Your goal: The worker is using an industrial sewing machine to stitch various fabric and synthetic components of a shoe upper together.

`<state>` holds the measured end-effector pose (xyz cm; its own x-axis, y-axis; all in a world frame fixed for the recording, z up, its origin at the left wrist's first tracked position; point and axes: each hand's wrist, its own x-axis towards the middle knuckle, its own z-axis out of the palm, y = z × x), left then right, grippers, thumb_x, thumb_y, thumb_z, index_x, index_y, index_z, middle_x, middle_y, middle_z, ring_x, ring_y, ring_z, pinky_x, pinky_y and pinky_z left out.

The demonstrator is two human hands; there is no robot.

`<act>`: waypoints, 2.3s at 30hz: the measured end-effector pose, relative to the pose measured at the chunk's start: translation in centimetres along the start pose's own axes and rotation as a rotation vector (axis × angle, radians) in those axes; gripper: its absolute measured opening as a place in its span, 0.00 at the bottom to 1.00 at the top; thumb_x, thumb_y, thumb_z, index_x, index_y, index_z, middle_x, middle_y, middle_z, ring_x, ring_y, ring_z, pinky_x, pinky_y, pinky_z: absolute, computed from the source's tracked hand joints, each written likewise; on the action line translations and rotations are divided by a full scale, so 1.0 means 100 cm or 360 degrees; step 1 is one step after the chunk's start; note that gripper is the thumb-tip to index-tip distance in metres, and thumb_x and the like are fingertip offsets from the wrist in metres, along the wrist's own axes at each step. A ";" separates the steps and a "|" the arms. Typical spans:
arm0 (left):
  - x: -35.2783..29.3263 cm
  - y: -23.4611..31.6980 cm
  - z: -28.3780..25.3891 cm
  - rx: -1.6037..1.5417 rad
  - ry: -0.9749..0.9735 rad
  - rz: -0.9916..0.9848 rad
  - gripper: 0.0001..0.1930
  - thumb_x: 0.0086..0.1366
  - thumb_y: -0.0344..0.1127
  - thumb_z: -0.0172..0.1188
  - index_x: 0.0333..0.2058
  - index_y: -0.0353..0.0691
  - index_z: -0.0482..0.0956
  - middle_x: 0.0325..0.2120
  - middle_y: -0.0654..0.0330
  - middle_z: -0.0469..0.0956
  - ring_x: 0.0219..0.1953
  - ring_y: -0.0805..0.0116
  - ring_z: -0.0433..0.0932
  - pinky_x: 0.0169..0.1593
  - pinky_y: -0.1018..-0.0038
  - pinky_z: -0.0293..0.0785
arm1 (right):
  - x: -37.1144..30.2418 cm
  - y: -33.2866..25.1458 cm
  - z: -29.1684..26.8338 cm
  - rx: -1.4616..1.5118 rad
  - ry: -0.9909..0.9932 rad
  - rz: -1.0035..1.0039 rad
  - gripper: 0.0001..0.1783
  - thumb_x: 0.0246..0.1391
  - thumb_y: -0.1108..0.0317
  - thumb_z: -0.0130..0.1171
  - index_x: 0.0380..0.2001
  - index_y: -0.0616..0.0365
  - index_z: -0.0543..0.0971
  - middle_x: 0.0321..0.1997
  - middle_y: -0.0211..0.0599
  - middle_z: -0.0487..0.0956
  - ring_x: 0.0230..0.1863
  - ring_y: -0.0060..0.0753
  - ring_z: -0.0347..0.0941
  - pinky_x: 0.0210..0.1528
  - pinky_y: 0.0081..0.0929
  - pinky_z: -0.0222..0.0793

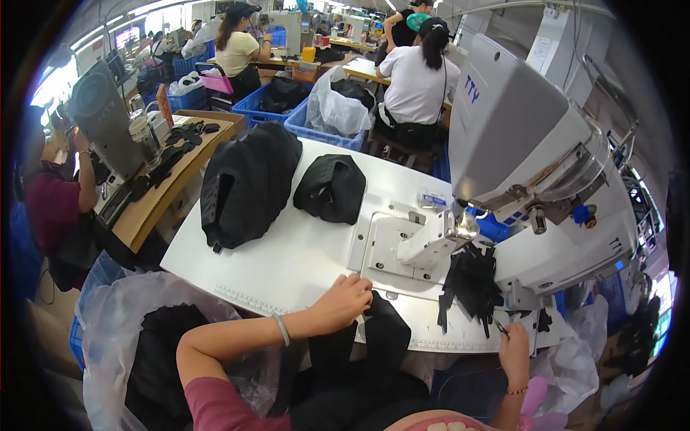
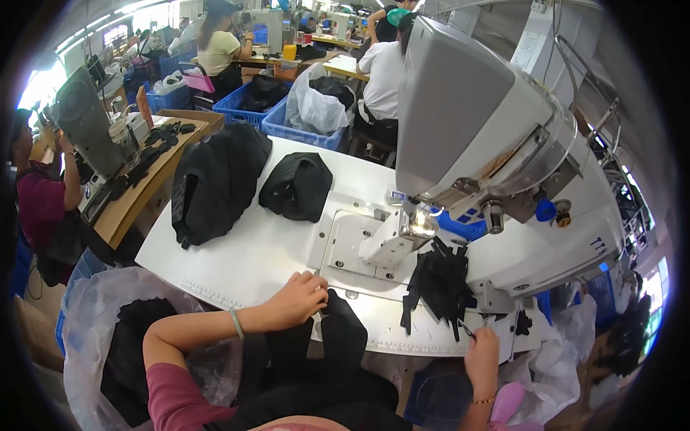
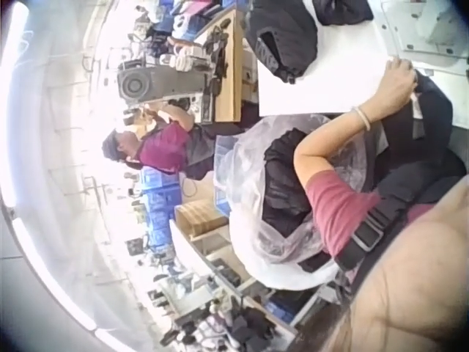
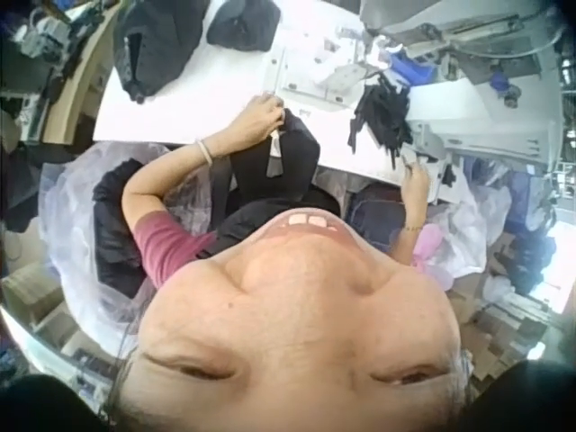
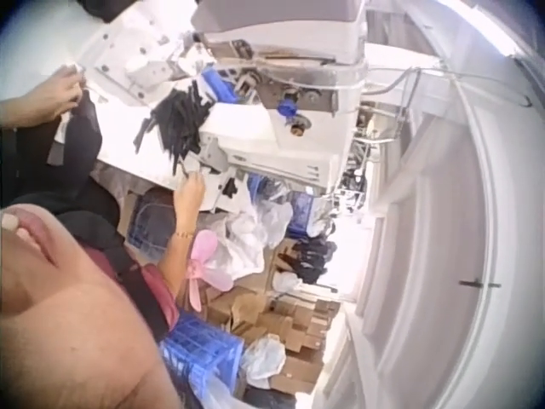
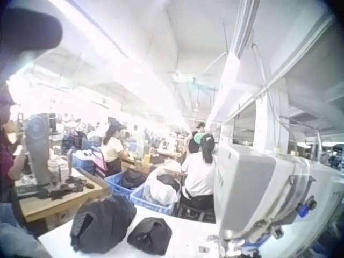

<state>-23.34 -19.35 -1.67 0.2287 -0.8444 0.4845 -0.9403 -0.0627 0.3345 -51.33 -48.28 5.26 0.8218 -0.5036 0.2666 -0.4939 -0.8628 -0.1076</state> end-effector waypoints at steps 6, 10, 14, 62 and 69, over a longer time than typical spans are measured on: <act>0.006 -0.006 0.016 -0.0430 -0.0275 -0.0251 0.08 0.58 0.31 0.55 0.35 0.35 0.68 0.34 0.49 0.69 0.34 0.53 0.73 0.38 0.66 0.70 | 0.017 -0.128 0.015 0.1394 -0.0186 -0.0213 0.07 0.58 0.75 0.46 0.38 0.64 0.71 0.39 0.45 0.74 0.32 0.31 0.73 0.33 0.22 0.67; 0.018 -0.027 0.000 -0.0868 -0.0586 -0.0408 0.08 0.57 0.29 0.56 0.34 0.31 0.73 0.28 0.49 0.75 0.28 0.59 0.78 0.33 0.69 0.74 | 0.045 -0.191 0.034 0.1108 -0.0348 -0.0908 0.13 0.50 0.79 0.49 0.41 0.62 0.74 0.39 0.40 0.73 0.33 0.35 0.72 0.35 0.26 0.69; 0.034 -0.042 -0.018 -0.0765 -0.0783 -0.0313 0.06 0.54 0.28 0.57 0.30 0.31 0.75 0.27 0.50 0.77 0.28 0.59 0.79 0.34 0.69 0.73 | 0.072 -0.176 0.080 0.0542 -0.0299 -0.1481 0.19 0.37 0.76 0.57 0.39 0.58 0.76 0.39 0.35 0.73 0.34 0.39 0.72 0.38 0.30 0.69; 0.013 -0.053 -0.006 -0.0715 -0.0395 -0.0100 0.04 0.54 0.25 0.58 0.30 0.36 0.74 0.33 0.61 0.72 0.32 0.64 0.76 0.36 0.75 0.71 | 0.085 -0.175 0.092 0.0380 -0.0111 -0.1264 0.16 0.48 0.64 0.60 0.42 0.50 0.77 0.29 0.31 0.73 0.26 0.34 0.70 0.28 0.26 0.67; 0.013 -0.047 -0.011 -0.0593 -0.0398 -0.0043 0.04 0.53 0.25 0.59 0.29 0.36 0.75 0.34 0.60 0.74 0.32 0.62 0.78 0.35 0.74 0.74 | 0.079 -0.180 0.092 0.0361 -0.0172 -0.1170 0.14 0.48 0.65 0.60 0.41 0.51 0.77 0.33 0.32 0.75 0.28 0.35 0.73 0.30 0.26 0.68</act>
<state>-18.32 -19.58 -1.71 0.1409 -0.9505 0.2769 -0.7695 0.0708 0.6347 -33.35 -37.13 0.54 0.9448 0.2100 0.2516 0.2494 -0.9588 -0.1362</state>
